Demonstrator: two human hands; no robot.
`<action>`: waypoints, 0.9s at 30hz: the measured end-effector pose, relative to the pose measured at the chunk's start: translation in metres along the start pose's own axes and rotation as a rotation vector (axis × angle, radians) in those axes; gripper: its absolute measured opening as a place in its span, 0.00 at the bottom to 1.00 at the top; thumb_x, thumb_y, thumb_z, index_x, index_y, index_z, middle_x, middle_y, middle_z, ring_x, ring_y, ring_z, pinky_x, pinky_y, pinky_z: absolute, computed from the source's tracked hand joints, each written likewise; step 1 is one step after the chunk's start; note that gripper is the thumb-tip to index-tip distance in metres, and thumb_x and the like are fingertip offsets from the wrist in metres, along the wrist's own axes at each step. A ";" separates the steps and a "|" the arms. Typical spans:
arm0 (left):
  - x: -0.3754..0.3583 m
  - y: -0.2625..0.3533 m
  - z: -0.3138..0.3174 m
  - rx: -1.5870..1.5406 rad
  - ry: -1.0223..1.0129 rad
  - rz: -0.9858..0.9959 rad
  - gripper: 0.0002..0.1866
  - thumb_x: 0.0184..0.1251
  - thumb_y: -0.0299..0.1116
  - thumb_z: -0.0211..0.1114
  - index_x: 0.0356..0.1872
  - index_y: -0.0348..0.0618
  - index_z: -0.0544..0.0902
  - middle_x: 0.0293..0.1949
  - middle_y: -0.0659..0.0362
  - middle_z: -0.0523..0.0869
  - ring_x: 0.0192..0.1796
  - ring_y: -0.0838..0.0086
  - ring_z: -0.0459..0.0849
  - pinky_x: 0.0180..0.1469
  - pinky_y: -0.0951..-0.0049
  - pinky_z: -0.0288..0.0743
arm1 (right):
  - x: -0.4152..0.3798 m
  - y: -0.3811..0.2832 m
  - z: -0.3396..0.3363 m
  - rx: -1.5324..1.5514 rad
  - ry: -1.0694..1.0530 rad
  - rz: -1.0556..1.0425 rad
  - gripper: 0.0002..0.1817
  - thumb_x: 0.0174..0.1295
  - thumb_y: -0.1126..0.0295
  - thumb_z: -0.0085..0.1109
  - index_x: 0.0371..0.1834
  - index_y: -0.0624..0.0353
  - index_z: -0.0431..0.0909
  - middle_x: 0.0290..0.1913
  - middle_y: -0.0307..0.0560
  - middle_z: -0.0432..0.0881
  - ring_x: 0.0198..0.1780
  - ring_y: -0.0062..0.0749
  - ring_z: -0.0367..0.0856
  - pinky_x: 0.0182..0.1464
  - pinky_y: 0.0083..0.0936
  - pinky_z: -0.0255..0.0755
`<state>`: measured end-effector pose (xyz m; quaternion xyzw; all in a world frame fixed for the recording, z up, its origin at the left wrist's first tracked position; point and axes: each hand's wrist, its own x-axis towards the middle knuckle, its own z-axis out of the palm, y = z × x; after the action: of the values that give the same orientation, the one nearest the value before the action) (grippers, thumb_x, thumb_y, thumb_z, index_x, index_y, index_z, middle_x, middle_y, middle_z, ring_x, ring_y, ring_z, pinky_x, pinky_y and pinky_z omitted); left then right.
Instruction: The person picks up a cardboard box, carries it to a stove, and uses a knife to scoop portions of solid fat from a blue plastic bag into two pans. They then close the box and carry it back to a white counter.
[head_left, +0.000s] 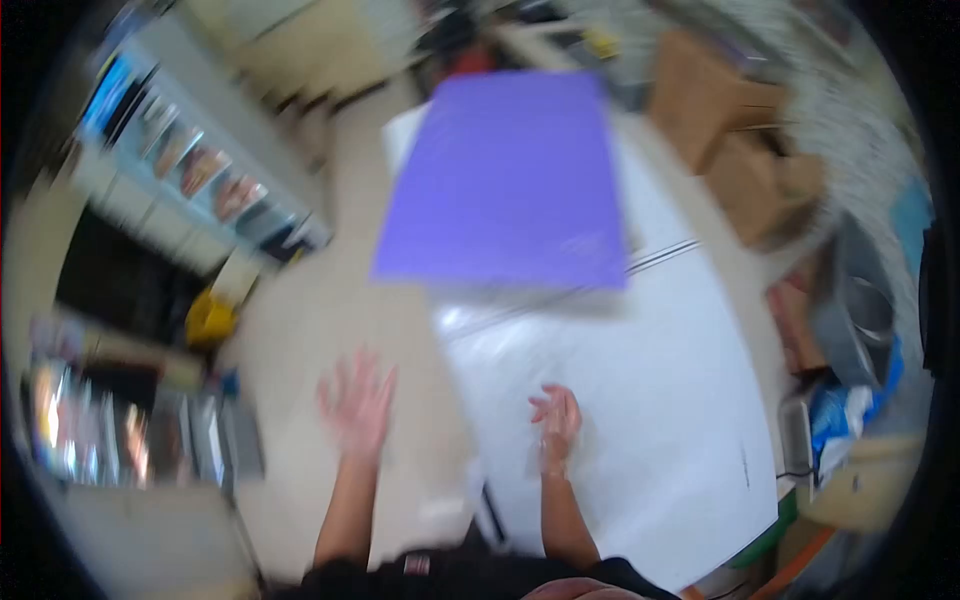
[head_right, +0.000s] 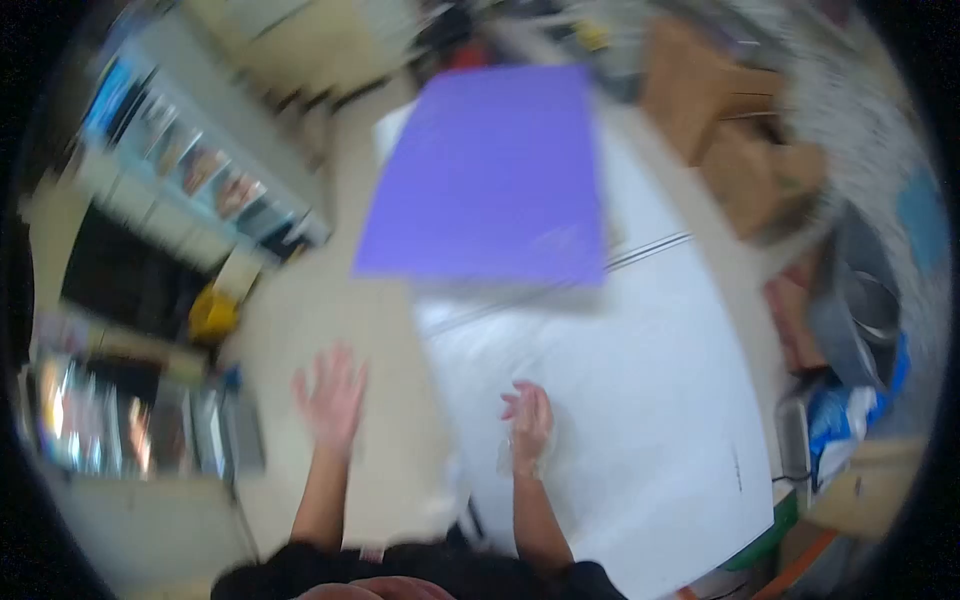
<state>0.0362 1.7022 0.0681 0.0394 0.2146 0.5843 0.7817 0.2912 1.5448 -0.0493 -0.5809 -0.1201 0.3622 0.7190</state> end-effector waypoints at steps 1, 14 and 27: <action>-0.006 0.005 0.006 -0.016 -0.004 0.032 0.39 0.71 0.57 0.59 0.77 0.57 0.56 0.78 0.51 0.59 0.80 0.57 0.57 0.78 0.34 0.49 | -0.054 -0.003 0.027 0.065 -0.114 0.119 0.19 0.75 0.61 0.54 0.60 0.64 0.76 0.52 0.51 0.82 0.57 0.41 0.79 0.63 0.36 0.71; -0.425 0.275 -0.102 0.008 -0.128 1.127 0.42 0.69 0.73 0.49 0.80 0.78 0.48 0.81 0.58 0.54 0.81 0.59 0.54 0.79 0.37 0.44 | -0.492 0.004 0.239 -0.086 -1.720 -1.099 0.16 0.52 0.76 0.70 0.45 0.55 0.82 0.40 0.44 0.83 0.46 0.41 0.83 0.64 0.48 0.69; -0.762 0.376 -0.267 0.345 0.618 1.706 0.41 0.67 0.68 0.59 0.73 0.54 0.66 0.69 0.52 0.71 0.71 0.61 0.68 0.73 0.48 0.60 | -0.814 0.067 0.284 0.342 -1.973 1.559 0.48 0.67 0.29 0.45 0.84 0.42 0.47 0.82 0.53 0.50 0.79 0.57 0.52 0.78 0.56 0.47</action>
<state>-0.5739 1.0613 0.1647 0.1426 0.3961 0.9068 -0.0221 -0.4799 1.2235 0.1748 0.1183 -0.1822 0.9760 -0.0131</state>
